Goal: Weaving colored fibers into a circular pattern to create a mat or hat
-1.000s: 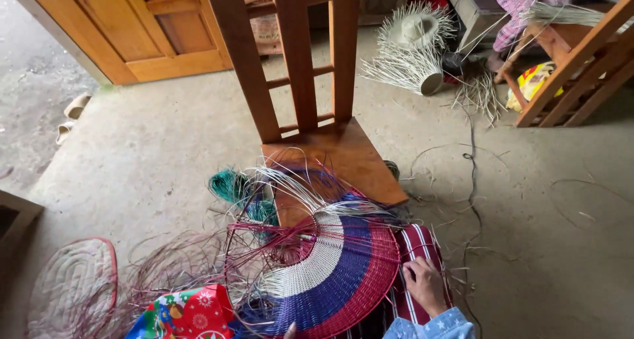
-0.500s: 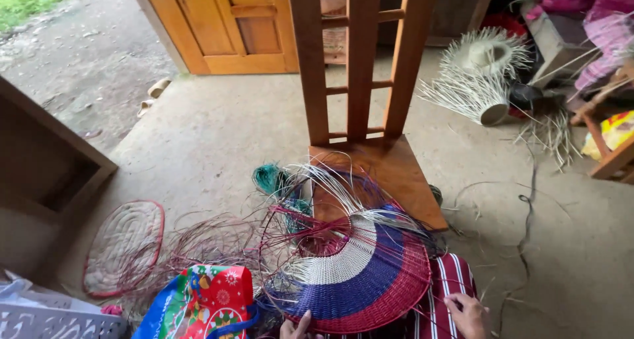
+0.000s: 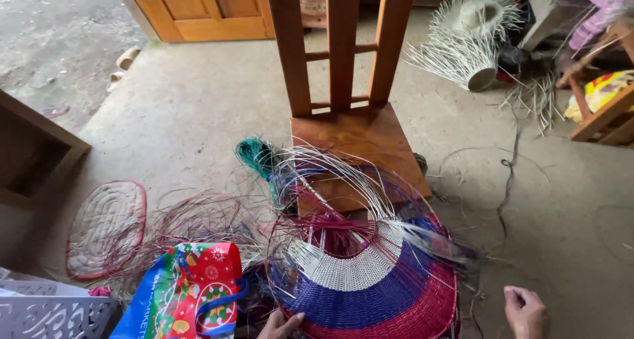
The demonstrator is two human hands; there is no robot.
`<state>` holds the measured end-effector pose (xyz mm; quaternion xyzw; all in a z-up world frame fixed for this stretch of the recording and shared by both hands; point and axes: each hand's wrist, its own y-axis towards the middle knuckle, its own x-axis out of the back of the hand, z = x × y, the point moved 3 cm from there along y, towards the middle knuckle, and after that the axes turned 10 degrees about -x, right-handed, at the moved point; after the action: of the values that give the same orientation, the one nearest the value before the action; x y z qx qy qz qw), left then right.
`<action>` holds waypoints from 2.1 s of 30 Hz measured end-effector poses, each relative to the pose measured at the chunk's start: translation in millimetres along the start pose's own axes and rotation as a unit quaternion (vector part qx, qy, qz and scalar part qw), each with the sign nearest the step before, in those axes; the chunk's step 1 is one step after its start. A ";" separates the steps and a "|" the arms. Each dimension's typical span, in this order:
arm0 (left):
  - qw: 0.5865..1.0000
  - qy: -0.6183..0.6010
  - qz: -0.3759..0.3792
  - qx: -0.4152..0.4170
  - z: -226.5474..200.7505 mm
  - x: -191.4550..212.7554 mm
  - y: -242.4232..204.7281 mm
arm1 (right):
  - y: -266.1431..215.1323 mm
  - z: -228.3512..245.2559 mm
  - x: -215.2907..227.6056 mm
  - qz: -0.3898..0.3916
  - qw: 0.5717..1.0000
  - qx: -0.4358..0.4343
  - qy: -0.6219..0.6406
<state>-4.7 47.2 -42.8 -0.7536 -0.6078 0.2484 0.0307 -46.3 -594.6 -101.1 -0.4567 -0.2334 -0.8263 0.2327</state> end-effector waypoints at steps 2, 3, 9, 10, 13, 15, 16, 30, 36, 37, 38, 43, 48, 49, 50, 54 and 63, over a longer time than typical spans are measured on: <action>0.999 -0.012 0.042 -0.012 6.6 6.1 8.2 | -4.6 26.1 16.2 0.005 0.999 0.019 0.037; 0.996 -0.025 0.077 -0.023 9.6 9.6 9.2 | -12.0 37.9 26.0 0.015 0.996 0.041 0.075; 0.987 -0.048 0.147 -0.053 -3.7 24.9 28.6 | -24.4 134.5 74.6 0.059 0.985 0.064 0.151; 0.986 -0.046 0.155 -0.050 -8.1 29.7 34.7 | -24.5 148.8 84.4 0.054 0.986 0.058 0.150; 0.988 -0.018 0.153 -0.006 -12.2 44.3 45.0 | -32.5 189.4 114.4 0.048 0.983 0.091 0.154; 0.989 0.008 0.141 0.032 -10.5 55.0 46.5 | -43.5 218.4 135.2 0.047 0.968 0.125 0.214; 0.988 0.009 0.146 0.039 -10.7 56.9 46.4 | -50.5 226.3 140.2 0.046 0.970 0.118 0.209; 0.967 0.251 0.041 -0.009 -87.1 69.1 69.5 | -172.0 286.8 98.6 0.314 0.893 0.281 0.159; 0.731 0.624 -0.192 -0.198 -166.2 2.4 62.2 | -176.6 291.6 105.2 0.309 0.896 0.277 0.159; 0.733 0.623 -0.191 -0.197 -163.1 -9.2 69.2 | -177.2 290.3 107.0 0.309 0.896 0.277 0.156; 0.727 0.615 -0.178 -0.247 -162.0 -23.3 75.2 | -178.1 289.4 109.4 0.305 0.897 0.282 0.149; 0.696 0.624 -0.115 -0.337 -159.0 -87.3 119.9 | -182.9 286.5 112.1 0.290 0.895 0.302 0.153; 0.743 0.540 0.069 -0.389 -164.3 -162.0 173.0 | -192.0 257.5 85.9 0.316 0.906 0.277 0.047; 0.743 0.539 0.064 -0.391 -153.8 -167.9 190.6 | -194.3 258.3 84.9 0.315 0.905 0.282 0.047; 0.731 0.535 0.076 -0.415 -143.9 -175.3 207.4 | -196.8 258.7 83.7 0.303 0.906 0.295 0.016; 0.714 0.559 0.066 -0.416 -123.6 -189.7 251.5 | -198.9 264.8 93.9 0.292 0.909 0.297 -0.012; 0.701 0.680 0.011 -0.213 -132.8 -112.4 314.7 | -163.4 235.8 83.2 0.239 0.928 0.282 -0.034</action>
<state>318.0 -105.2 1.6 -0.7110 -0.4498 -0.4676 0.2712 -31.1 -339.8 54.3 -0.4419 -0.3487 -0.6304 0.5346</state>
